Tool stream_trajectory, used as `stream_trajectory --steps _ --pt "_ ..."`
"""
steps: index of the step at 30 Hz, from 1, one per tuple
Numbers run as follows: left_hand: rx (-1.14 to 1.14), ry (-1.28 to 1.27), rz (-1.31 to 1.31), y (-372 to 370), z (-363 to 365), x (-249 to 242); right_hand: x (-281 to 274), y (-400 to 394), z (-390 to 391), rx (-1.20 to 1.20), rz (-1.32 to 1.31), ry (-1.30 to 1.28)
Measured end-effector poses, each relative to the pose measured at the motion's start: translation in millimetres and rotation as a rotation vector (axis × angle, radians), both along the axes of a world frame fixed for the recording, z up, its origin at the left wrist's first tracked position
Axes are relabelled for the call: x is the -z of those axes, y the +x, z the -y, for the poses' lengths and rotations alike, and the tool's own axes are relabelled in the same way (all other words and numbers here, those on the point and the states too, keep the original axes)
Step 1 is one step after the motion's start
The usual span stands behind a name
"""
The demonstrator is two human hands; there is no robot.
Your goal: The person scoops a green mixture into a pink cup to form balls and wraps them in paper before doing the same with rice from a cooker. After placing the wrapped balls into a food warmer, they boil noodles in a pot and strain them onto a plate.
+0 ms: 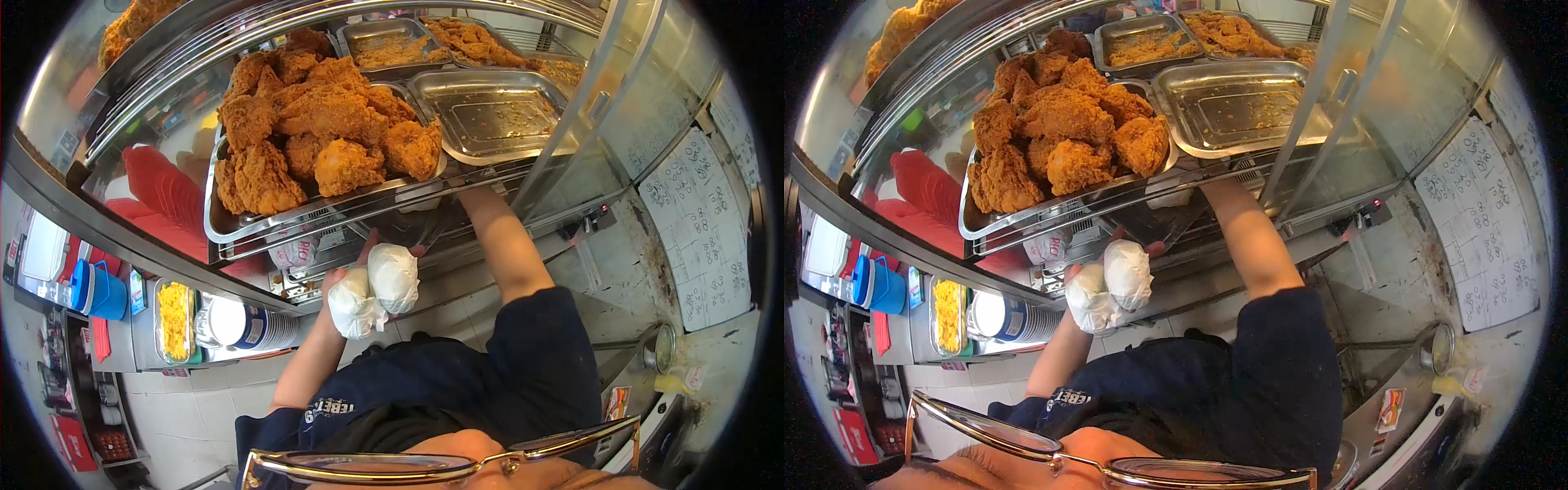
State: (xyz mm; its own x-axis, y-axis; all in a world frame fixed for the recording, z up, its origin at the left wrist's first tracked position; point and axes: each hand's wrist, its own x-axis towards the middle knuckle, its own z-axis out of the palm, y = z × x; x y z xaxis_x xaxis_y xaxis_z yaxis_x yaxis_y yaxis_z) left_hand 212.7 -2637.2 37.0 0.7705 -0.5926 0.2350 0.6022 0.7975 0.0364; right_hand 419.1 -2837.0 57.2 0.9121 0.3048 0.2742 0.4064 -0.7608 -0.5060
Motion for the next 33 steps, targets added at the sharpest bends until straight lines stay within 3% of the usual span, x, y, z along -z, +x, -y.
stream_trajectory --steps 1,3,7,9,13,15,16,18,19,20,22,24,25,26,28,30,31,33 --pt "0.003 0.001 -0.002 0.4 -1.2 2.0 -2.2 -11.1 -3.7 -0.028 -0.023 0.014" --pt "-0.072 0.266 0.007 2.9 -3.3 9.9 -7.5 -39.6 -11.0 -0.077 -0.096 0.039" --pt "-0.038 0.233 0.126 6.6 -3.0 19.7 -4.5 -69.8 -37.7 -0.132 -0.135 -0.183" --pt "-0.028 0.169 0.15 7.3 -2.8 22.4 15.5 -70.2 -45.8 -0.313 -0.123 0.137" --pt "-0.066 0.146 0.251 1.6 -6.3 20.4 1.2 -97.3 -23.3 -0.089 -0.011 0.114" --pt "-0.404 0.52 0.147 -11.0 -4.9 -0.1 -27.4 -126.8 -0.9 -0.341 -0.425 0.329" --pt "-0.409 0.519 0.142 -15.7 -2.2 -14.1 -35.5 -151.0 -2.2 -0.346 -0.43 0.326" --pt "-0.474 0.775 0.173 -21.3 7.9 -35.9 -41.3 -196.1 -3.4 -0.447 -0.337 0.729" --pt "-0.516 0.744 0.192 -18.5 16.7 -32.5 -33.3 -196.9 -3.2 -0.45 -0.347 0.725" --pt "-0.517 0.744 0.185 -19.6 16.5 -30.0 -19.7 -195.9 -3.6 -0.436 -0.298 0.707" --pt "-0.216 0.594 0.192 -22.2 14.5 -27.3 -14.6 -197.7 -0.8 -0.42 -0.248 0.693" --pt "-0.183 0.52 0.165 -22.6 13.1 -23.9 -25.4 -192.4 12.2 -0.312 -0.885 1.148" --pt "-0.159 0.466 0.149 -20.0 7.8 -15.5 -21.8 -183.5 21.1 -0.338 -0.876 1.093" --pt "-0.134 0.41 0.132 -19.4 4.7 -10.6 -16.5 -171.4 23.9 -0.343 -0.706 1.045" --pt "-0.171 0.356 0.105 -16.3 3.4 -9.9 -20.5 -145.6 25.1 -0.053 -0.565 0.829" --pt "-0.241 0.296 0.017 -7.1 -2.6 1.2 -20.1 -116.8 21.8 0.043 -0.285 0.54" --pt "-0.226 0.255 -0.026 -1.9 -3.7 5.8 -37.5 -108.1 14.2 0.041 -0.276 0.54" --pt "-0.181 0.188 -0.076 4.1 -6.6 7.4 -74.4 -100.4 -5.0 0.225 -0.684 0.162"
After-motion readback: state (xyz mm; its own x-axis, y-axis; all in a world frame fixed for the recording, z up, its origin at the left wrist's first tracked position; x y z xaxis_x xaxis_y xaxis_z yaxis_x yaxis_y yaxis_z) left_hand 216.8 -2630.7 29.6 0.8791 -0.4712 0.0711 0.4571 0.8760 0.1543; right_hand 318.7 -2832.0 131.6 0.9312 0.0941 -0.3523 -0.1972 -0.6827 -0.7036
